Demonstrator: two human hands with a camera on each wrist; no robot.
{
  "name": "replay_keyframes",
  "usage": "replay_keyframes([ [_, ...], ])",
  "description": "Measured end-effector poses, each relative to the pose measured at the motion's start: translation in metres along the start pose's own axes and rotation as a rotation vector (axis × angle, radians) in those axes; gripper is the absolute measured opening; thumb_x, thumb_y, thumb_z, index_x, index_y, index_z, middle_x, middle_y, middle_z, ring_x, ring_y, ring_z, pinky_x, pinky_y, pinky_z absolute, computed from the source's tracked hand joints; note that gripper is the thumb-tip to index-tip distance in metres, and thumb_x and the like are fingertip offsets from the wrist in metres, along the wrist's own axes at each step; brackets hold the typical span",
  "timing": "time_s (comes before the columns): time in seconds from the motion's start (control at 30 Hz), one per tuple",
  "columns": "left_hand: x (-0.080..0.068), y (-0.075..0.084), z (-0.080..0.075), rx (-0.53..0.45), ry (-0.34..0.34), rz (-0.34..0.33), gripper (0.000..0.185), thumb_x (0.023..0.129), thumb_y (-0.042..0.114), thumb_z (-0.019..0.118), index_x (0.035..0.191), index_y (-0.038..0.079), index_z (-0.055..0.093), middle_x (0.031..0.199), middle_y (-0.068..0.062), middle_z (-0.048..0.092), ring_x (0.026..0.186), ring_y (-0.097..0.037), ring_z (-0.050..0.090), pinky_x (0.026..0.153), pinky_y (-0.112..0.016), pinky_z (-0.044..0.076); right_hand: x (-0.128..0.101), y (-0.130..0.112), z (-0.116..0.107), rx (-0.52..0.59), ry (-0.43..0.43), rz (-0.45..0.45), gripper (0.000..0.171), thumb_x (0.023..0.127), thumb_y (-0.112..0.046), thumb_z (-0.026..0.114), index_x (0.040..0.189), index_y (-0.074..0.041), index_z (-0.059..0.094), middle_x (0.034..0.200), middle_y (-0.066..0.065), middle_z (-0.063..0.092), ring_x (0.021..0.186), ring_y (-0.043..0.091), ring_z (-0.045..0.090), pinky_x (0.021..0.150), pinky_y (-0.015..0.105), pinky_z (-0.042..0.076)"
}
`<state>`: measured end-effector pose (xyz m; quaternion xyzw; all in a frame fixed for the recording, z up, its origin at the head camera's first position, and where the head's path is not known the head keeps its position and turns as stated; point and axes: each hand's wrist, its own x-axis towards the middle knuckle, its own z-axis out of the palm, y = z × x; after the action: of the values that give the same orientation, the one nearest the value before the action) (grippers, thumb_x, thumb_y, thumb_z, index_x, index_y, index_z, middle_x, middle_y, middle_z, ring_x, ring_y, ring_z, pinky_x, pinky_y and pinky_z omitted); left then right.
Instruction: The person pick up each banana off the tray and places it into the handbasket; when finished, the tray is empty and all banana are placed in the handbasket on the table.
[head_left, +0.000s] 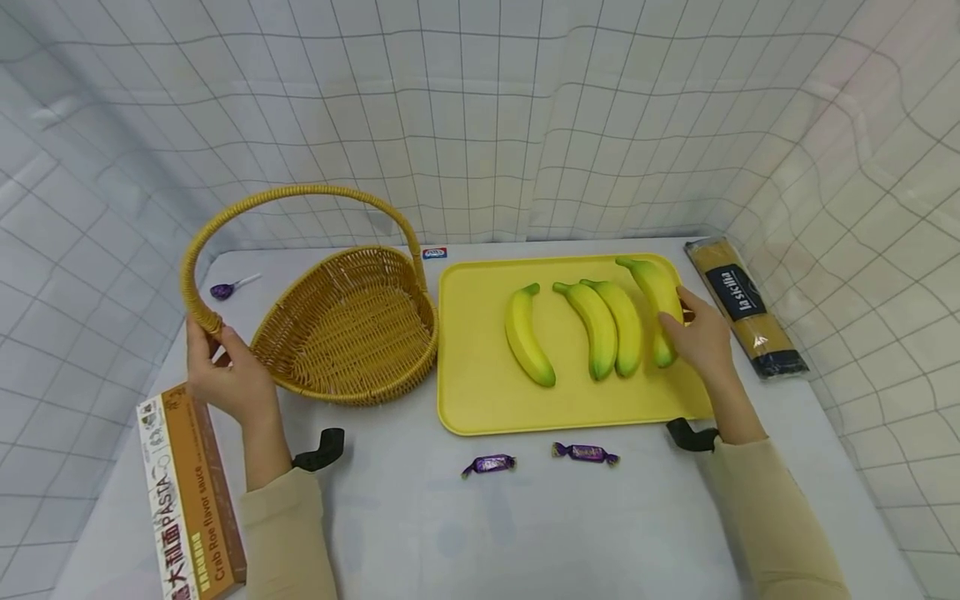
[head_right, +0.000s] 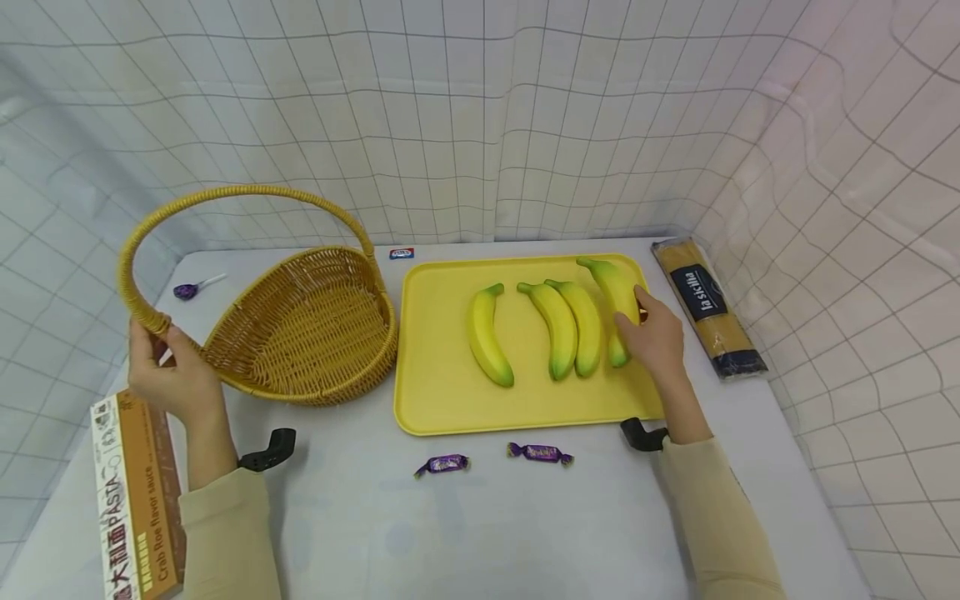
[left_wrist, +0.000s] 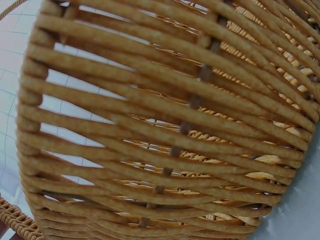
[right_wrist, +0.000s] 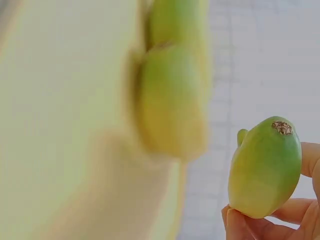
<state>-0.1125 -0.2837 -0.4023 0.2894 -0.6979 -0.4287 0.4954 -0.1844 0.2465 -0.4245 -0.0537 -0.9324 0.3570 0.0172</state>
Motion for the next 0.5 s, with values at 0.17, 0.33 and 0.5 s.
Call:
replay_keyframes([
  [0.17,0.001,-0.001,-0.001,-0.002,0.003,-0.003,0.028,0.099,0.014,0.053,0.122,0.019,0.068,0.104,0.005,0.069,0.088,0.004,0.054,0.074,-0.012,0.042,-0.008,-0.028,0.001,0.026,0.039,-0.145,0.059,0.095,-0.019,0.059,0.147,0.0,0.04,0.134,0.029,0.054,0.11,0.043,0.056,0.082,0.047,0.049],
  [0.33,0.002,-0.003,-0.002,-0.005,0.002,0.01,0.03,0.099,0.014,0.053,0.125,0.019,0.067,0.104,0.005,0.069,0.087,0.005,0.053,0.073,-0.012,0.041,-0.011,-0.057,0.009,0.061,0.014,-0.245,0.058,0.093,-0.017,0.061,0.146,0.0,0.043,0.131,0.027,0.057,0.108,0.041,0.058,0.077,0.042,0.049],
  [0.5,0.002,-0.006,-0.001,-0.023,0.001,0.008,0.031,0.098,0.014,0.054,0.127,0.018,0.066,0.105,0.0,0.07,0.086,0.004,0.053,0.073,-0.012,0.041,-0.014,-0.09,0.021,0.078,-0.032,-0.329,0.058,0.093,-0.016,0.063,0.145,-0.001,0.044,0.134,0.023,0.057,0.107,0.039,0.06,0.073,0.041,0.051],
])
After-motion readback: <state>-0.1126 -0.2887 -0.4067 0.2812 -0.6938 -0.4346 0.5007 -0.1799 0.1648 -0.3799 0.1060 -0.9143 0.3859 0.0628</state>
